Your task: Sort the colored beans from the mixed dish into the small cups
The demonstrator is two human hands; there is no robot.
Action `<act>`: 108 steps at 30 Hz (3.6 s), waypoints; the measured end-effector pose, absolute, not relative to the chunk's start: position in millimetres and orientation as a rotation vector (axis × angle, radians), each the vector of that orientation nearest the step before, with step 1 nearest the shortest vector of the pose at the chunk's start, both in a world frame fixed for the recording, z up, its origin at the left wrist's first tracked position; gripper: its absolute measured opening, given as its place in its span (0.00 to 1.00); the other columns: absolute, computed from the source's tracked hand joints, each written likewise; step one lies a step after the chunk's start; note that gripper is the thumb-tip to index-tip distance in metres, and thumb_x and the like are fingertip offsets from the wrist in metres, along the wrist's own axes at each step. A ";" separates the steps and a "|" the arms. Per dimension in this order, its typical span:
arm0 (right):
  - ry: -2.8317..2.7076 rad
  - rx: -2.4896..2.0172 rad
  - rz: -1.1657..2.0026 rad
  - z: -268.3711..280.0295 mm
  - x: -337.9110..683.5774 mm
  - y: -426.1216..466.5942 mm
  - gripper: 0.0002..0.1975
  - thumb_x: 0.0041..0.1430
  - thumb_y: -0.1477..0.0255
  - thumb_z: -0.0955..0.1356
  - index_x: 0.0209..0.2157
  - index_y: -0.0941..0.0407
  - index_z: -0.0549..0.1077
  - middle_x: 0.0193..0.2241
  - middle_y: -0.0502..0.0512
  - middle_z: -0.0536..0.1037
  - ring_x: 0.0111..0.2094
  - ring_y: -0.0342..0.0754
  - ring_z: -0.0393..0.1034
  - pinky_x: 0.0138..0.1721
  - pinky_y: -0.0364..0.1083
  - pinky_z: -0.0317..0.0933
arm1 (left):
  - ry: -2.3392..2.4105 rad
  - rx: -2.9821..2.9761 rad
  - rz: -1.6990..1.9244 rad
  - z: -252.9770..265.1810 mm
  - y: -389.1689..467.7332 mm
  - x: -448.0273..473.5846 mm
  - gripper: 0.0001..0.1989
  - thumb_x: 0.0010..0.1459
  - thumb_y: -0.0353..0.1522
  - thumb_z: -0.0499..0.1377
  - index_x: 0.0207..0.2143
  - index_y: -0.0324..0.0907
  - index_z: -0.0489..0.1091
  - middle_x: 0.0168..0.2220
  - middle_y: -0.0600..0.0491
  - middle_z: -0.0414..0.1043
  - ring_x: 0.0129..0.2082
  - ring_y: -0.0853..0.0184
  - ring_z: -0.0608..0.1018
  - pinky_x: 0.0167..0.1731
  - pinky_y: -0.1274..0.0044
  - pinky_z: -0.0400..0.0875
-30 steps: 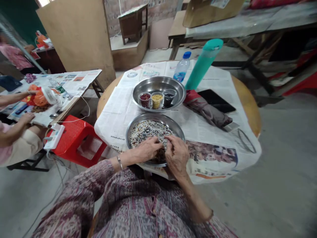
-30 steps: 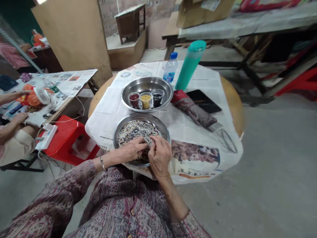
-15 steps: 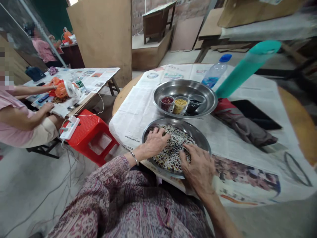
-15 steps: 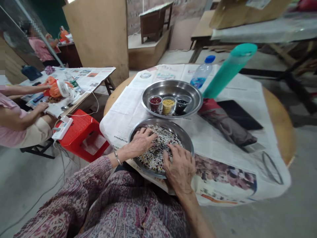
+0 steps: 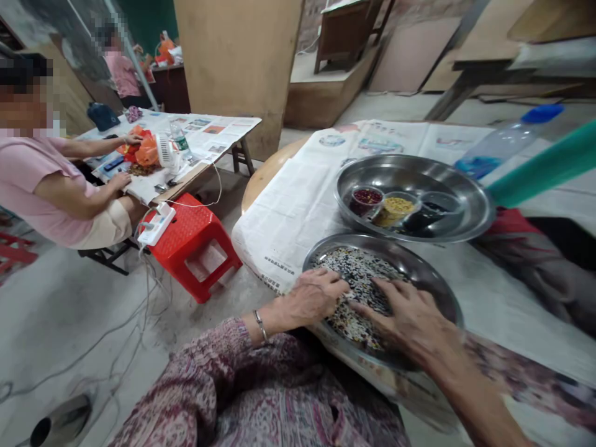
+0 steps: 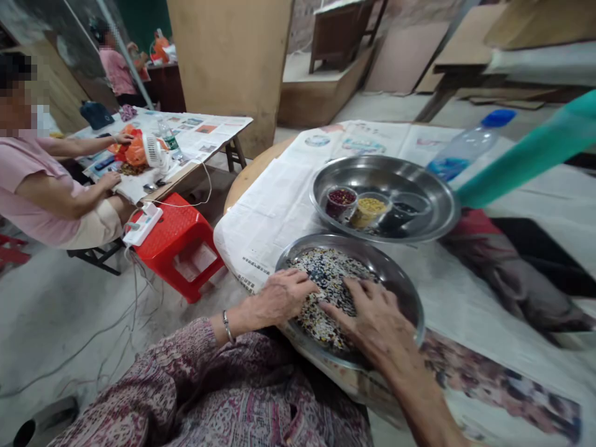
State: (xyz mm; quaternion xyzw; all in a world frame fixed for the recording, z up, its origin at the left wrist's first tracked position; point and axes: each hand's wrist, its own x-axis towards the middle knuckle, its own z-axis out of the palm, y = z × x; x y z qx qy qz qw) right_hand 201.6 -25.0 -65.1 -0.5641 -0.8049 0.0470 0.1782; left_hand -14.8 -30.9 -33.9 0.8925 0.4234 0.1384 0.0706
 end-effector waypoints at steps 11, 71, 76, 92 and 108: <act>-2.406 -1.498 0.152 -53.3 187.6 -9.2 0.18 0.61 0.81 0.59 0.46 0.56 0.76 0.39 0.59 0.78 0.38 0.51 0.73 0.40 0.48 0.67 | 1.126 2.432 1.175 -51.9 -29.3 -20.2 0.08 0.60 0.24 0.53 0.35 0.41 0.71 0.31 0.53 0.76 0.34 0.65 0.76 0.42 0.70 0.67; -2.446 -1.487 0.151 -35.0 213.6 -16.5 0.08 0.64 0.72 0.64 0.38 0.55 0.76 0.42 0.61 0.76 0.45 0.55 0.69 0.47 0.53 0.67 | 1.194 2.390 1.164 -57.3 -19.0 -20.9 0.11 0.63 0.25 0.49 0.37 0.42 0.71 0.34 0.52 0.75 0.37 0.65 0.76 0.45 0.70 0.67; -2.478 -1.427 0.309 -37.5 216.8 -45.1 0.13 0.63 0.68 0.67 0.48 0.55 0.72 0.41 0.58 0.75 0.40 0.51 0.72 0.42 0.50 0.68 | 1.188 2.382 1.192 -57.9 -19.0 -20.6 0.11 0.62 0.25 0.50 0.36 0.43 0.71 0.33 0.52 0.75 0.37 0.64 0.76 0.45 0.70 0.67; -2.279 -1.539 0.207 -43.7 191.4 7.2 0.17 0.61 0.64 0.68 0.49 0.56 0.74 0.43 0.62 0.74 0.46 0.56 0.69 0.48 0.54 0.66 | 1.211 2.368 1.170 -60.6 -18.7 -21.0 0.11 0.62 0.26 0.49 0.36 0.43 0.71 0.33 0.52 0.75 0.37 0.64 0.76 0.46 0.69 0.67; -2.417 -0.929 0.615 -45.6 143.5 -2.5 0.07 0.59 0.75 0.67 0.36 0.58 0.78 0.41 0.60 0.79 0.47 0.53 0.69 0.53 0.54 0.63 | 1.238 2.244 1.297 -60.5 -21.1 -19.1 0.16 0.71 0.33 0.46 0.57 0.40 0.62 0.53 0.44 0.68 0.56 0.62 0.69 0.58 0.67 0.66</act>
